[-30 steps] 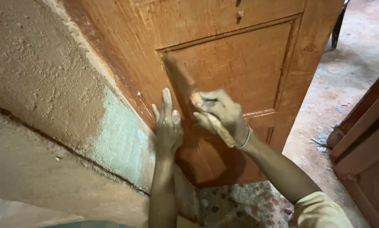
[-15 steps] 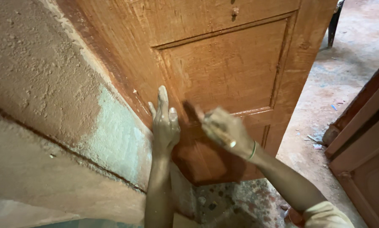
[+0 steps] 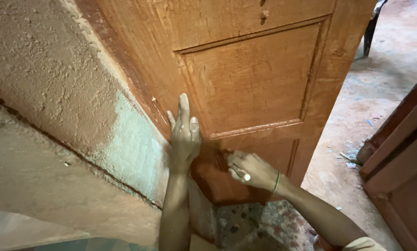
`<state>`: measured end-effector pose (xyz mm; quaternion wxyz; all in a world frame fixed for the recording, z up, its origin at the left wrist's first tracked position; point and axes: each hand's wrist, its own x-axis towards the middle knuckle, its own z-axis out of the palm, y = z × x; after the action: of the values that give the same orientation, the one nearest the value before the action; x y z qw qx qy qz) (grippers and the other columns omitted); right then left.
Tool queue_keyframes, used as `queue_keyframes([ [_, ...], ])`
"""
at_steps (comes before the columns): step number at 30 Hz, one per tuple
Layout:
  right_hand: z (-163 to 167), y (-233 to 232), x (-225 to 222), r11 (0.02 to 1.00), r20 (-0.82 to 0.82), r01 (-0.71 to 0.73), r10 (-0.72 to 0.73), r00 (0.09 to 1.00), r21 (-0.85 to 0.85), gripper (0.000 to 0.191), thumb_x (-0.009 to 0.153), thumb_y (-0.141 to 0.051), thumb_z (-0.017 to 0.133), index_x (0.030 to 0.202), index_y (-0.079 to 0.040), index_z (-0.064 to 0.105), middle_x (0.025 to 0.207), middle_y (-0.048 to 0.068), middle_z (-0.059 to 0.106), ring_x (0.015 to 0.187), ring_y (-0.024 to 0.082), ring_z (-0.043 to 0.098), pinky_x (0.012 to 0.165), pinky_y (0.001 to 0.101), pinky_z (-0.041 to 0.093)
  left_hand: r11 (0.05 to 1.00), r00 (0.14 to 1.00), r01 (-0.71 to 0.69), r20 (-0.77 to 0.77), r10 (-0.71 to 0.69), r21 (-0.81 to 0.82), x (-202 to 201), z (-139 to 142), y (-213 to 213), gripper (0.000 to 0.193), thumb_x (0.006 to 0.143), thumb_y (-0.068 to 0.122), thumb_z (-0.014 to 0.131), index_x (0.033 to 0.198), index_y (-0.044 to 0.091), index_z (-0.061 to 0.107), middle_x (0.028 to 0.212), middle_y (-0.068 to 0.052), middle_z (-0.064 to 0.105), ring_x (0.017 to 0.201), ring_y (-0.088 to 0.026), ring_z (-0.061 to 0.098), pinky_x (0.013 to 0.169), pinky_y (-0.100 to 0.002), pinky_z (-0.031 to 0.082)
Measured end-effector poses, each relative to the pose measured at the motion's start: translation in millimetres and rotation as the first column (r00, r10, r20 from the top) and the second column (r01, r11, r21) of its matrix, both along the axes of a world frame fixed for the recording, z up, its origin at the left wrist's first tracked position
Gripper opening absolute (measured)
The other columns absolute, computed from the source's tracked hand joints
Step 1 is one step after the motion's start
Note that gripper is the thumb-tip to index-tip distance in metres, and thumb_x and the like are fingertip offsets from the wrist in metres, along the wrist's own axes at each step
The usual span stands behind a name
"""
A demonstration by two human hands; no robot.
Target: The person paints a wooden paneled door with a wide brush, applying reddish-brown paint over unpainted patches and edges. They steady the door with one hand while brushing, dip the brush into a small paint cup on the floor, and work across different panels and rails of the door.
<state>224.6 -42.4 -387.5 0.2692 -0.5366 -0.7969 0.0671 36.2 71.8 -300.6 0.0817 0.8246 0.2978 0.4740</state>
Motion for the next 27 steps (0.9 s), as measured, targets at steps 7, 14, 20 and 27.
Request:
queue_keyframes([
  [7, 33.7, 7.5, -4.2, 0.987, -0.676, -0.136, 0.155, 0.721, 0.08, 0.018, 0.097, -0.016, 0.068, 0.111, -0.007, 0.064, 0.097, 0.014, 0.069, 0.076, 0.022, 0.064, 0.062, 0.0302, 0.051, 1.0, 1.0, 0.0, -0.008, -0.001, -0.012, -0.9, -0.3, 1.4, 0.06, 0.108, 0.025, 0.029, 0.162, -0.001, 0.024, 0.169, -0.023, 0.03, 0.158, -0.037, 0.03, 0.128, -0.062, 0.01],
  [14, 68.7, 8.4, -25.2, 0.682, -0.294, 0.111, 0.158, 0.942, 0.723, 0.028, 0.104, -0.019, 0.065, 0.127, -0.006, 0.057, 0.11, 0.019, 0.068, 0.087, 0.019, 0.071, 0.071, 0.0243, 0.061, 0.998, 0.997, -0.014, 0.072, 0.01, 0.059, -3.7, -21.6, 1.2, 0.065, 0.111, 0.035, 0.018, 0.163, -0.005, 0.017, 0.173, -0.024, 0.02, 0.162, -0.04, 0.019, 0.131, -0.06, 0.007],
  [20, -5.8, -0.4, -22.3, 0.998, -0.168, 0.053, -0.06, 0.984, -0.045, 0.029, 0.096, -0.023, 0.06, 0.124, -0.016, 0.066, 0.1, 0.003, 0.073, 0.08, 0.019, 0.074, 0.071, 0.0331, 0.061, 0.997, 0.967, 0.075, 0.245, -0.066, -0.028, -11.4, -68.6, -0.2, 0.067, 0.113, 0.038, 0.02, 0.163, -0.007, 0.017, 0.174, -0.023, 0.015, 0.163, -0.037, 0.014, 0.132, -0.056, 0.002],
  [27, -54.0, -12.0, 2.9, 0.987, -0.328, -0.062, 0.107, 0.939, 0.146, 0.022, 0.093, -0.017, 0.068, 0.113, -0.008, 0.073, 0.11, 0.014, 0.072, 0.102, 0.029, 0.069, 0.087, 0.04, 0.06, 0.999, 0.978, 0.025, 0.209, -0.017, -0.034, -7.8, -116.0, -12.8, 0.064, 0.115, 0.037, 0.024, 0.164, -0.004, 0.018, 0.174, -0.021, 0.016, 0.163, -0.036, 0.014, 0.132, -0.052, 0.008],
])
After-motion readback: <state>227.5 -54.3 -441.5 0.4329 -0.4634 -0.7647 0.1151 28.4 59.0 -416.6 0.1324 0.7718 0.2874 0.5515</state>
